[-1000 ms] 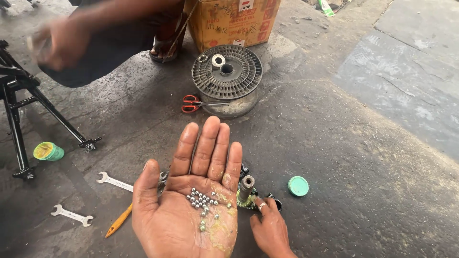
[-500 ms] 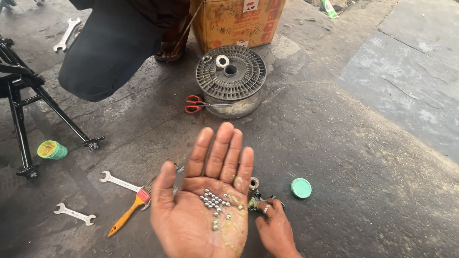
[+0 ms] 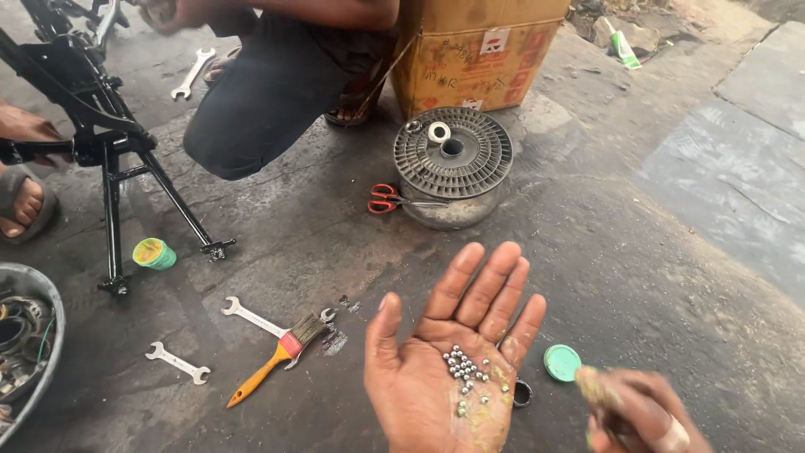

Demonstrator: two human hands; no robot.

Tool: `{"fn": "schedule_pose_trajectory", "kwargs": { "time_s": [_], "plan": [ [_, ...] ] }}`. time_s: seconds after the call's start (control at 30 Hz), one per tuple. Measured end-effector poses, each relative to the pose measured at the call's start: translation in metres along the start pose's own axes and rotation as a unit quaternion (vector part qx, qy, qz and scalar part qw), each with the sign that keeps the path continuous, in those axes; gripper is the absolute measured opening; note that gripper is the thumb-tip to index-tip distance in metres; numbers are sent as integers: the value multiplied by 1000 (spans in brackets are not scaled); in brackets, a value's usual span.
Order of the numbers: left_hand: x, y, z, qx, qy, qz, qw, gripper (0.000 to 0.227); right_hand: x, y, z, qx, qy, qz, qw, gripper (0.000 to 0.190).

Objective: Applying grease and arranging steel bearing balls for motorcycle steering or wheel assembly.

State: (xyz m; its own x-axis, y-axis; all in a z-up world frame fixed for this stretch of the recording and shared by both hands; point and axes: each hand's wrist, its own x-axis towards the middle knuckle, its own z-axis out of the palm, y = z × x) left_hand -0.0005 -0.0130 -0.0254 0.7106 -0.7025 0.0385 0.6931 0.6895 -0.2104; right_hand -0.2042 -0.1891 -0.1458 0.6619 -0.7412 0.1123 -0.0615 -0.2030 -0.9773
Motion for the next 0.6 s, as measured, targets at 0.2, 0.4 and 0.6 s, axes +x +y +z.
{"fn": "schedule_pose_trajectory", "kwargs": {
  "time_s": [0.2,0.4,0.6],
  "plan": [
    [-4,-6,1,14,4,-1,1000,80,17,-89,13,-358,-243,-224,873,44],
    [-7,-7,4,68,40,4,997,80,53,-215,102,-364,-187,380,830,35],
    [-6,-9,4,51,25,7,998,78,45,-113,30,-425,-400,-148,799,53]
  ]
}}
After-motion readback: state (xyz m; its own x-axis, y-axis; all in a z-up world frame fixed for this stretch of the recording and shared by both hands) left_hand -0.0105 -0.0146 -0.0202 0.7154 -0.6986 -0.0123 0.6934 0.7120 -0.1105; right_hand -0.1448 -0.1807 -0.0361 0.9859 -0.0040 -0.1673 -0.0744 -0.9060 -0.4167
